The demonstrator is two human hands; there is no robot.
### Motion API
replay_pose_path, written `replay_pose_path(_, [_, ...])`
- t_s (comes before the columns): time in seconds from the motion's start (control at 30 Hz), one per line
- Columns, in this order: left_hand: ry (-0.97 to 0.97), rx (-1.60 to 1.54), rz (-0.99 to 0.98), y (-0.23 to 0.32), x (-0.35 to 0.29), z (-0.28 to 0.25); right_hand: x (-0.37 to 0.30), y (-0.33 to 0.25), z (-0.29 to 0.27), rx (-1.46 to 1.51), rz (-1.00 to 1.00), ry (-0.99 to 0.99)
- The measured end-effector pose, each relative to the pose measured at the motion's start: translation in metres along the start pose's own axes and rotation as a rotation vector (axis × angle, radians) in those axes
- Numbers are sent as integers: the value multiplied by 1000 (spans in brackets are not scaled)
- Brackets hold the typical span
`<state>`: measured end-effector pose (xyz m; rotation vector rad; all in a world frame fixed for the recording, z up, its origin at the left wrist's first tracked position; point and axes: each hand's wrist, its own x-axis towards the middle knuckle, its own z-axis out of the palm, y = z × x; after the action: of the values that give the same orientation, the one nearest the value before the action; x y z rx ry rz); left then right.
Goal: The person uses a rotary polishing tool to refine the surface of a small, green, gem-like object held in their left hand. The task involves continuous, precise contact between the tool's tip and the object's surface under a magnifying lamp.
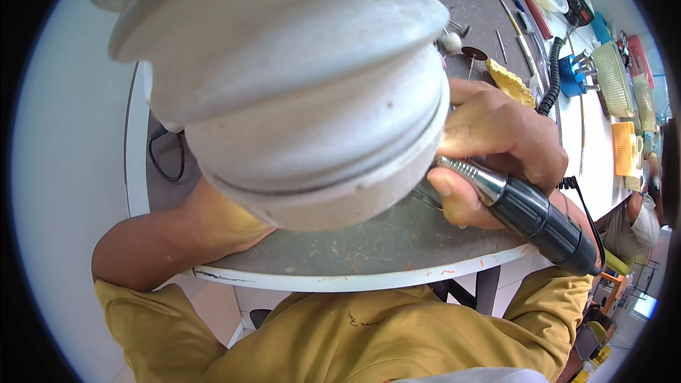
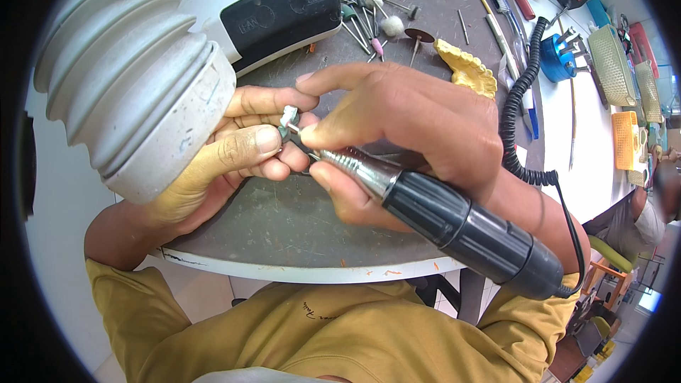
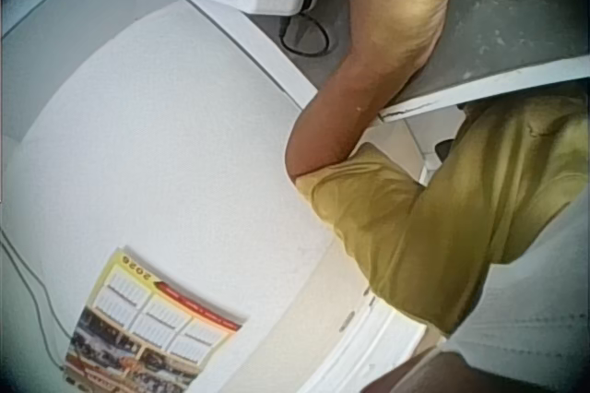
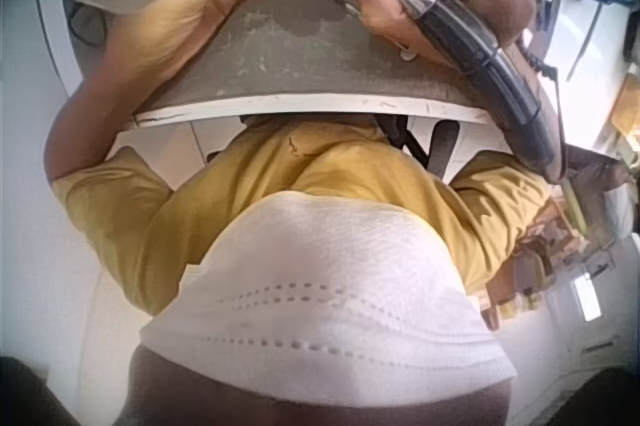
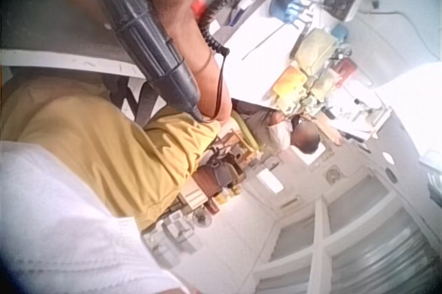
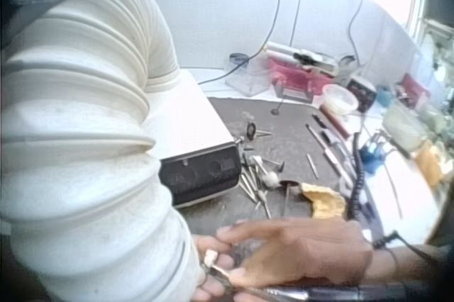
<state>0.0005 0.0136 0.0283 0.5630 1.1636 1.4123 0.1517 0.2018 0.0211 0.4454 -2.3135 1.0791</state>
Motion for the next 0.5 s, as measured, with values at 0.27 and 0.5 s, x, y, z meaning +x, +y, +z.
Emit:
replay_pose_path(0.27, [-43, -42, -33, -1, 3, -8, -2, 0, -1, 6, 26, -14])
replay_pose_path(0.5, [-36, -45, 20, -5, 0, -6, -1, 0, -1, 2, 24, -6])
